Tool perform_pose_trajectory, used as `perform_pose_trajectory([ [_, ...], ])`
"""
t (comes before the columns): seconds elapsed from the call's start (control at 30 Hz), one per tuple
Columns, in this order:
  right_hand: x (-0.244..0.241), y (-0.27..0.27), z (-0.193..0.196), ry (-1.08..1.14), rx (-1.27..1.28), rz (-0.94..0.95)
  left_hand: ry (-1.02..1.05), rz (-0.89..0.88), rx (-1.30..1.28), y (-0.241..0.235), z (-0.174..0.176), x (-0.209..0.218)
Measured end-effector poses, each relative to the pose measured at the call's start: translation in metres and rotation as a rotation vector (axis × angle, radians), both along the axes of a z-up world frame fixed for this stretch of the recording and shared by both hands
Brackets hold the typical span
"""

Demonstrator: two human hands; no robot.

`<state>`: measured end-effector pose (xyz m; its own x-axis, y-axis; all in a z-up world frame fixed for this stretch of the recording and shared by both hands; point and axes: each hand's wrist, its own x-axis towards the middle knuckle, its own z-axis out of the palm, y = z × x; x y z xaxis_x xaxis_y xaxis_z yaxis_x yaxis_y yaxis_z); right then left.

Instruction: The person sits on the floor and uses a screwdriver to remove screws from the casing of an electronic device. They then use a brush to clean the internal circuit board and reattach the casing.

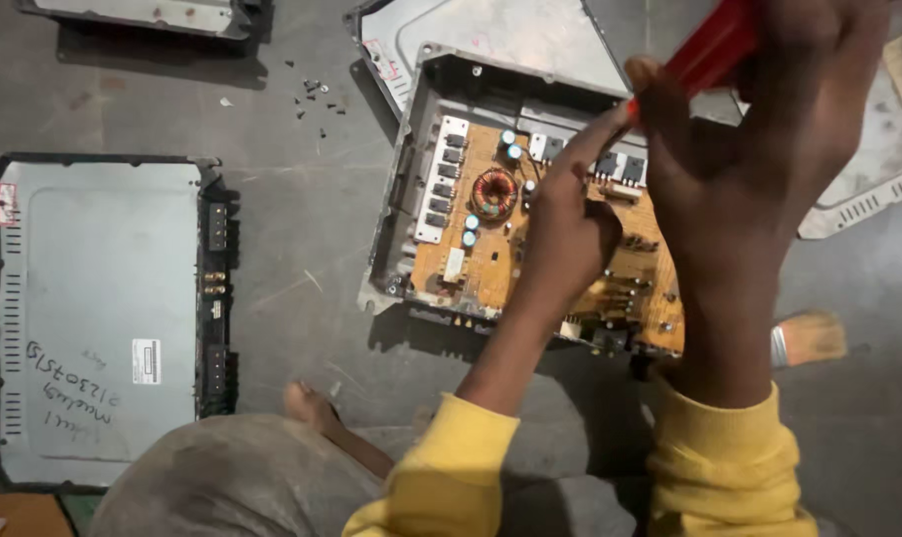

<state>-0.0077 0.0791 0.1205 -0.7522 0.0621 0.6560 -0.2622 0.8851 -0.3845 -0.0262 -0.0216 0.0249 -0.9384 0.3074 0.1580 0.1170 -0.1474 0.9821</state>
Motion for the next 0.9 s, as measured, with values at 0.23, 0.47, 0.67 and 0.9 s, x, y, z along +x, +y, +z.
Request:
perform_pose_trajectory([
  [0.23, -0.001, 0.005, -0.001, 0.066, -0.044, 0.044, 0.216, 0.149, -0.199, 0.003, 0.011, -0.001],
  [0.47, 0.002, -0.001, 0.004, -0.015, -0.054, -0.017, 0.255, 0.116, -0.287, 0.000, 0.017, -0.008],
  [0.67, 0.017, 0.004, 0.005, -0.105, -0.103, 0.051, 0.374, 0.177, -0.316, 0.006, 0.010, -0.009],
  [0.9, 0.013, -0.003, -0.007, -0.123, -0.198, 0.017, 0.302, 0.182, -0.313, 0.009, 0.006, -0.008],
])
